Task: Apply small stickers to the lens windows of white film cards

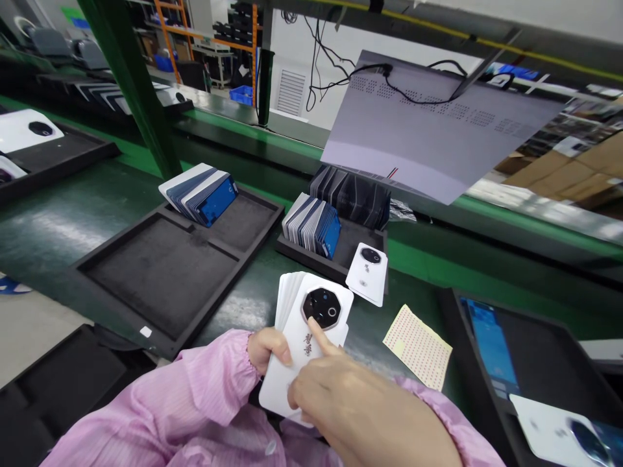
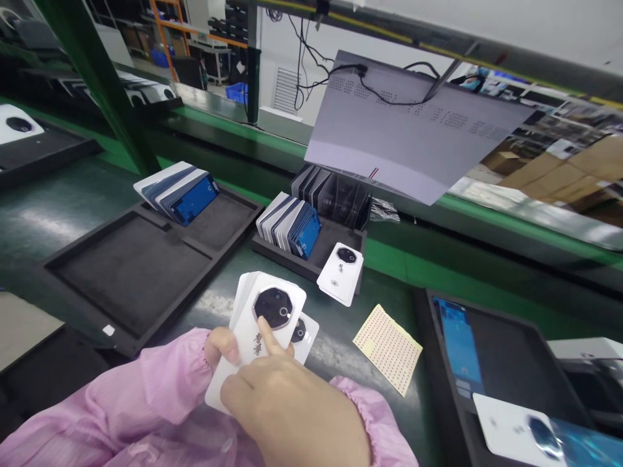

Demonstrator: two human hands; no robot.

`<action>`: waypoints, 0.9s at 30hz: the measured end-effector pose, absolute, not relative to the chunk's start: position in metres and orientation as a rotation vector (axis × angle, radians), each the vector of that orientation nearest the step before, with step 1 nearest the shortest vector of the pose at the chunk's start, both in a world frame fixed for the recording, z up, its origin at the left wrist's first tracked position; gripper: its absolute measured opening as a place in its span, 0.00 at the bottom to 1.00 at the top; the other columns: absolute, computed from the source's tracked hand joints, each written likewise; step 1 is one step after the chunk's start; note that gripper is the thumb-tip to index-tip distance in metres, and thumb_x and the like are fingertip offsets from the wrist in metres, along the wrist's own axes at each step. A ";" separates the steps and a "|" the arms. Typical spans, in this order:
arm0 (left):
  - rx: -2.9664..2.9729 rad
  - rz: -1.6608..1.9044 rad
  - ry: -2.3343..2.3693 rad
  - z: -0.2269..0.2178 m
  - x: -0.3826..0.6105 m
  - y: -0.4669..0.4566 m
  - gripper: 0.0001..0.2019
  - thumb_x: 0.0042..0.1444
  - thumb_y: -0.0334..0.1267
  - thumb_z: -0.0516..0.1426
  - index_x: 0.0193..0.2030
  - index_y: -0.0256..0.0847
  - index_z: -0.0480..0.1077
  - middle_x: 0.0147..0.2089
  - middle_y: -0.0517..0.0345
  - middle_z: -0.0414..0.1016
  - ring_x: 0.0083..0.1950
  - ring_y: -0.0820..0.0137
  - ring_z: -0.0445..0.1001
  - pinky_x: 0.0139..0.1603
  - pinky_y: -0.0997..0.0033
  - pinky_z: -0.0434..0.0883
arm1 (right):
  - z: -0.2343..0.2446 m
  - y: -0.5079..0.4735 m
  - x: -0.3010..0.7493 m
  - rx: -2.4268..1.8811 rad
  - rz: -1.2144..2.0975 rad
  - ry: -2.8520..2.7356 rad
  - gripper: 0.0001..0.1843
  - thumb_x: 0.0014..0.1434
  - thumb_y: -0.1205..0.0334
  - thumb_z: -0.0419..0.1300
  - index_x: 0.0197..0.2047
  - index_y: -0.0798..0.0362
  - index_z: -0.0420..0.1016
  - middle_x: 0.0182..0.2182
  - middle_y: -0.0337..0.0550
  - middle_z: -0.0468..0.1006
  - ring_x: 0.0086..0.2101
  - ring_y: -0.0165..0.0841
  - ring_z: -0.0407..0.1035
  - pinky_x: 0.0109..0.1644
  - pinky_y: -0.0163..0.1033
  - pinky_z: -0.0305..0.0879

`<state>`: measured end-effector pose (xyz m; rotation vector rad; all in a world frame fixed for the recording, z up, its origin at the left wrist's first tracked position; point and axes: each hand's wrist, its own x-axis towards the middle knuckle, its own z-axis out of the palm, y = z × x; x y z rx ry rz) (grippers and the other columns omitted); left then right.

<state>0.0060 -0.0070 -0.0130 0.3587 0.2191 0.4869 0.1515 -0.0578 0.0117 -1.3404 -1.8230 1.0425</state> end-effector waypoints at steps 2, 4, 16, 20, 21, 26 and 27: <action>0.381 0.471 0.200 -0.014 0.006 -0.007 0.29 0.23 0.26 0.49 0.39 0.26 0.72 0.37 0.48 0.78 0.41 0.51 0.74 0.38 0.59 0.68 | 0.008 -0.058 0.153 -1.332 1.057 -1.828 0.30 0.60 0.82 0.38 0.59 0.47 0.59 0.29 0.33 0.81 0.40 0.30 0.76 0.45 0.38 0.75; 0.406 0.459 0.183 -0.013 0.006 -0.007 0.29 0.23 0.27 0.48 0.39 0.27 0.72 0.38 0.49 0.78 0.41 0.51 0.74 0.38 0.59 0.68 | 0.006 -0.057 0.155 -1.354 1.048 -1.855 0.29 0.61 0.81 0.39 0.59 0.47 0.58 0.30 0.34 0.81 0.40 0.30 0.75 0.45 0.36 0.75; 0.428 0.464 0.166 -0.005 0.007 -0.007 0.28 0.25 0.28 0.50 0.39 0.27 0.73 0.39 0.48 0.78 0.39 0.54 0.75 0.37 0.61 0.68 | 0.083 -0.049 0.153 -1.124 0.953 -2.379 0.20 0.58 0.78 0.44 0.46 0.51 0.69 0.24 0.33 0.74 0.29 0.29 0.73 0.53 0.45 0.68; 0.408 0.459 0.170 -0.002 0.007 -0.007 0.28 0.24 0.27 0.49 0.39 0.27 0.73 0.37 0.48 0.78 0.39 0.55 0.75 0.37 0.62 0.68 | 0.117 -0.050 0.153 -1.129 0.806 -2.555 0.12 0.55 0.75 0.48 0.29 0.53 0.69 0.23 0.35 0.69 0.25 0.28 0.67 0.62 0.57 0.50; 0.402 0.461 0.172 -0.001 0.007 -0.007 0.29 0.24 0.27 0.49 0.39 0.27 0.73 0.38 0.48 0.78 0.39 0.54 0.75 0.37 0.62 0.68 | 0.119 -0.050 0.154 -1.129 0.774 -2.568 0.12 0.55 0.75 0.47 0.29 0.53 0.69 0.22 0.35 0.69 0.24 0.28 0.67 0.63 0.57 0.48; 0.367 0.476 0.180 -0.001 0.007 -0.005 0.29 0.22 0.25 0.50 0.38 0.30 0.73 0.37 0.49 0.79 0.42 0.52 0.74 0.40 0.59 0.68 | 0.102 -0.048 0.159 -1.083 0.841 -2.432 0.16 0.55 0.74 0.50 0.40 0.45 0.72 0.20 0.30 0.70 0.26 0.28 0.72 0.59 0.50 0.59; 0.358 0.480 0.186 -0.001 0.006 -0.005 0.29 0.22 0.25 0.50 0.38 0.30 0.74 0.36 0.50 0.79 0.42 0.52 0.74 0.40 0.59 0.68 | 0.095 -0.048 0.160 -1.129 0.859 -2.386 0.19 0.56 0.74 0.50 0.44 0.43 0.71 0.20 0.29 0.71 0.27 0.28 0.73 0.56 0.47 0.63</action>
